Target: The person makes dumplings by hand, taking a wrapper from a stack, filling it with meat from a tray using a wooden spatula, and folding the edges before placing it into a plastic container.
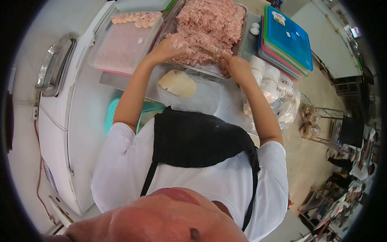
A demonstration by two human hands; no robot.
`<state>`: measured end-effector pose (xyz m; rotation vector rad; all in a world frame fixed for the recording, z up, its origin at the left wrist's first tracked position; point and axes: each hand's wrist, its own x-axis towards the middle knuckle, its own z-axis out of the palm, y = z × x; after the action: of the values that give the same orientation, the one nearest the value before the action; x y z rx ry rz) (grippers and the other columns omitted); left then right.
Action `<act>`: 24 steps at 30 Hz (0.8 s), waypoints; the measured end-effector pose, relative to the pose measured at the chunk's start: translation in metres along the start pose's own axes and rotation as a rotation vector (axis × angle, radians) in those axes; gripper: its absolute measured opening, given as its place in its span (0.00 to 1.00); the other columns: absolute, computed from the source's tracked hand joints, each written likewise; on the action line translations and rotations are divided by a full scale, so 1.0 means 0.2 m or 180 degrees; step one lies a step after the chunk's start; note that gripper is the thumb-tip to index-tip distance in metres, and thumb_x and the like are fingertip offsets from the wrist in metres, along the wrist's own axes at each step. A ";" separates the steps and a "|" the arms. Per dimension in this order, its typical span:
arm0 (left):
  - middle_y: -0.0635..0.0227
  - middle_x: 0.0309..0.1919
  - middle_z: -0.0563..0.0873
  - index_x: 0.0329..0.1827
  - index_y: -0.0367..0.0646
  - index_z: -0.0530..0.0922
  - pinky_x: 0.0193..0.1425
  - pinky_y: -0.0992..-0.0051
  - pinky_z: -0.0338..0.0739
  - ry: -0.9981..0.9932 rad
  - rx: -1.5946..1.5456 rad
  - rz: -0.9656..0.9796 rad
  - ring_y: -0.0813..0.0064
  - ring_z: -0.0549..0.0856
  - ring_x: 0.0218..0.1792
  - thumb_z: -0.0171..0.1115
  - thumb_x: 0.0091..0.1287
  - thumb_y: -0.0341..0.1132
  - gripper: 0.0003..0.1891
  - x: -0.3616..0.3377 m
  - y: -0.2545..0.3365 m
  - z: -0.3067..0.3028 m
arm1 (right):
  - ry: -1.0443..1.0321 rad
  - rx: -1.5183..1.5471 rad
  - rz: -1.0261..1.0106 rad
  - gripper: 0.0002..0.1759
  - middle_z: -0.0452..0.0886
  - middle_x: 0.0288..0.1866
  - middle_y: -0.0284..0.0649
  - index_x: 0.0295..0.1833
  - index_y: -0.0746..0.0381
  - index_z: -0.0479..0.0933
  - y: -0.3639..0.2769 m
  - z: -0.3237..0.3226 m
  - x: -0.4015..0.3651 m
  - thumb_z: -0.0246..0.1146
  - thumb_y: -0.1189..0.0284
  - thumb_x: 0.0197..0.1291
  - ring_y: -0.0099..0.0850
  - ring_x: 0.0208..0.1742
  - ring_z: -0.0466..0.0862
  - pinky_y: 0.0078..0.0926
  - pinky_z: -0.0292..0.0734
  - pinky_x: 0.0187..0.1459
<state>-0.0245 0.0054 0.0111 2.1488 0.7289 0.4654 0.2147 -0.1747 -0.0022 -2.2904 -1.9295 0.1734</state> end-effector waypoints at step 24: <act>0.66 0.40 0.83 0.47 0.41 0.78 0.36 0.77 0.76 -0.0982 -0.0694 0.0320 0.80 0.80 0.36 0.75 0.53 0.39 0.21 -0.22 -0.19 -0.82 | 0.0675 0.0825 -0.0325 0.14 0.82 0.48 0.47 0.51 0.62 0.79 -1.07 -0.39 0.12 0.58 0.65 0.65 0.45 0.47 0.82 0.36 0.76 0.49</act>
<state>-0.1597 0.0915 0.0772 1.9964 0.3809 0.2435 0.0256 -0.1171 0.1132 -1.9564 -1.7955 0.1523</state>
